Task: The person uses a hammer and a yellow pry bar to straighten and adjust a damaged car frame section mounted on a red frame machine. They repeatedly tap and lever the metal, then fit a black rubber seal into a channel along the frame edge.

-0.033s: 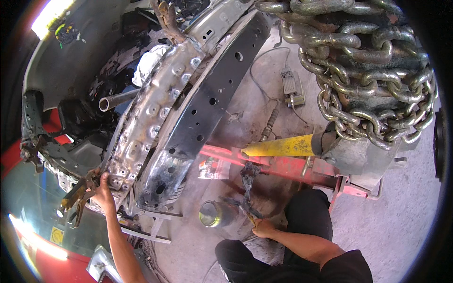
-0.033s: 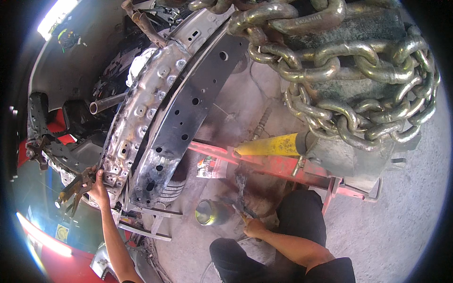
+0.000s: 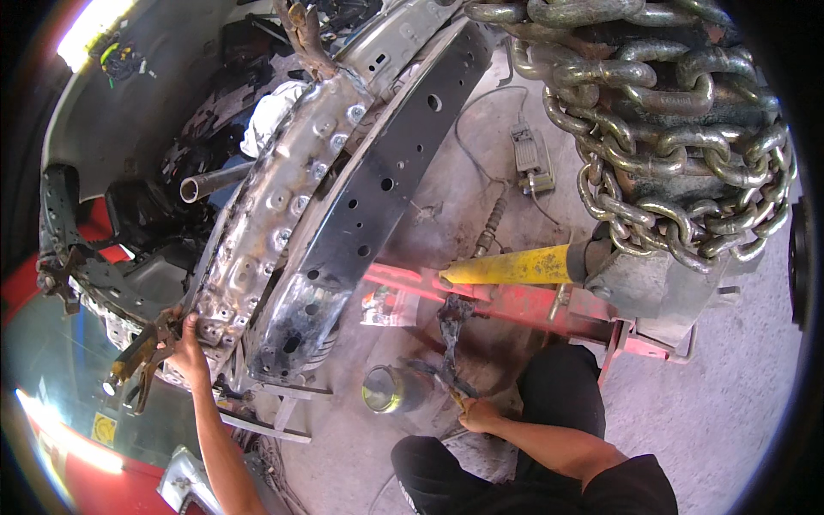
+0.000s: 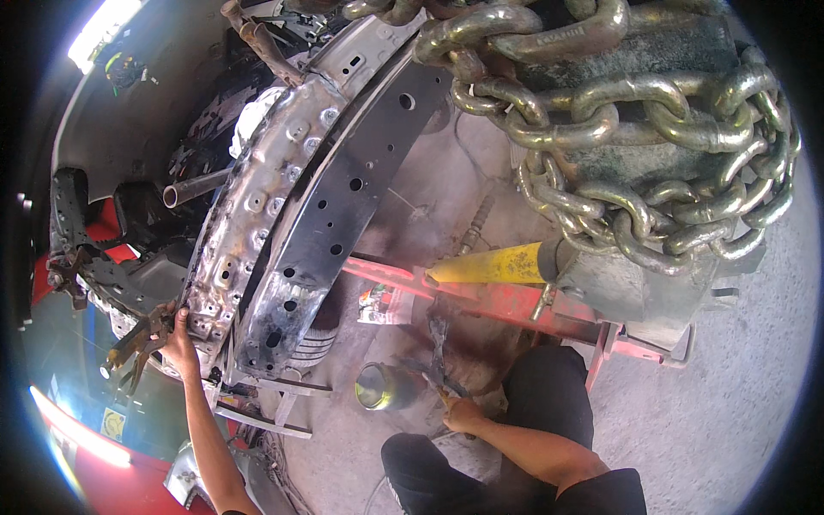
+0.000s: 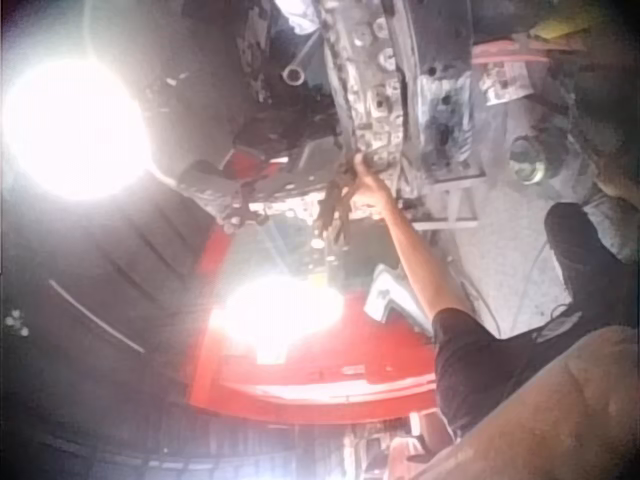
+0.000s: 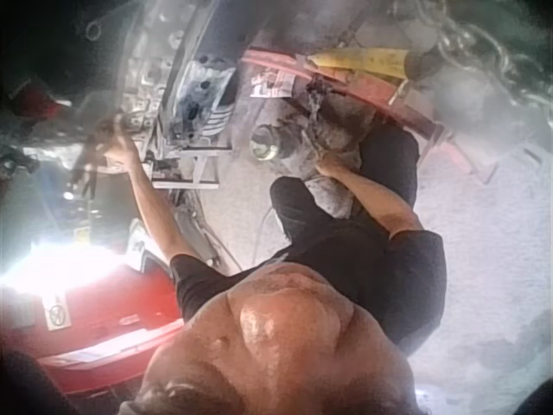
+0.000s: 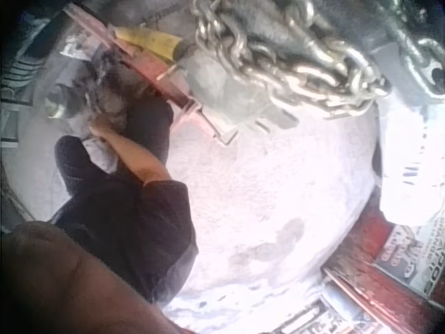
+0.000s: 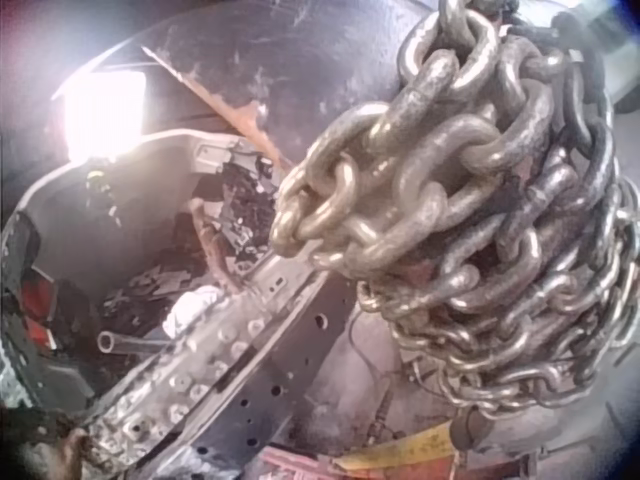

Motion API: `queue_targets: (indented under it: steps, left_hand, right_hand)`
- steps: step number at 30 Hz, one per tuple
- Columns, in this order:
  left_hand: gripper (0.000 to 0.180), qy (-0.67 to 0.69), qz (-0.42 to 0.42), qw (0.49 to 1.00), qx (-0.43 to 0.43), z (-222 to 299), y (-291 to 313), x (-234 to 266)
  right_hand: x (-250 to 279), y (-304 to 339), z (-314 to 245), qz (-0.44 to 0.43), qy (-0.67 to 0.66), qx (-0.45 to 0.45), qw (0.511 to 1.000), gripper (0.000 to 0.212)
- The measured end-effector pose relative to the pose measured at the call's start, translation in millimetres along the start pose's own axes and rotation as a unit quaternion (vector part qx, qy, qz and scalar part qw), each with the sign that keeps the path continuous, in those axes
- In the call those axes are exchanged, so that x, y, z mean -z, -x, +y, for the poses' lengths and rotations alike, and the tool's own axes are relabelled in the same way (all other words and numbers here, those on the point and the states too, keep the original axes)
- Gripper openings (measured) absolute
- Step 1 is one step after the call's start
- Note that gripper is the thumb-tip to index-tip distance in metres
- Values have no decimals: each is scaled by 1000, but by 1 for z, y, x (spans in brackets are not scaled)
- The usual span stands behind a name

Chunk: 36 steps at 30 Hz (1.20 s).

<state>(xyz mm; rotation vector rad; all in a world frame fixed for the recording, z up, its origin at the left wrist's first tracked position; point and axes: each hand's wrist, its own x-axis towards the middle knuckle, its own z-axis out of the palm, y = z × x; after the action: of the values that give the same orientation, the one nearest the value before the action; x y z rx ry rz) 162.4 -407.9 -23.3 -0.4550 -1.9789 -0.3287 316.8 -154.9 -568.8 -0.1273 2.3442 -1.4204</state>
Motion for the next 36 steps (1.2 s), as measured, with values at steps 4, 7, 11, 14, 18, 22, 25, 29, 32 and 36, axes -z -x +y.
queue_targets:
  steps: [4,7,11,14,18,22,25,29,32,36]
  left_hand:
    - [37,9,4,1000,-5,0,-4,-5]
    - [38,6,3,1000,-5,-2,-4,-3]
    - [38,26,2,1000,4,0,-4,-6]
    - [38,25,-9,999,20,-1,-4,-4]
    - [38,34,-9,999,20,2,-1,-3]
    - [39,7,-11,1000,8,2,-4,-4]
    - [40,-8,-10,1000,4,0,-4,-3]
    - [41,-24,-14,1000,6,3,-3,-1]
    - [41,30,-7,999,11,-1,-2,-3]
    - [42,15,-11,1000,7,5,-3,-5]
  right_hand:
    - [1,-10,2,-11,-17,3,1000,42]
    - [0,-9,2,9,-19,32,999,40]
    - [2,-10,2,1,-22,20,1000,41]
    - [4,-6,0,14,-21,29,999,43]
    - [16,3,-8,10,-35,44,998,48]
    - [8,-4,-1,8,-29,41,999,60]
    - [4,-6,1,14,-33,46,998,69]
    - [8,-5,-1,-3,-22,38,999,69]
    - [7,-3,0,11,-20,54,998,62]
    - [4,-6,4,16,-15,56,998,52]
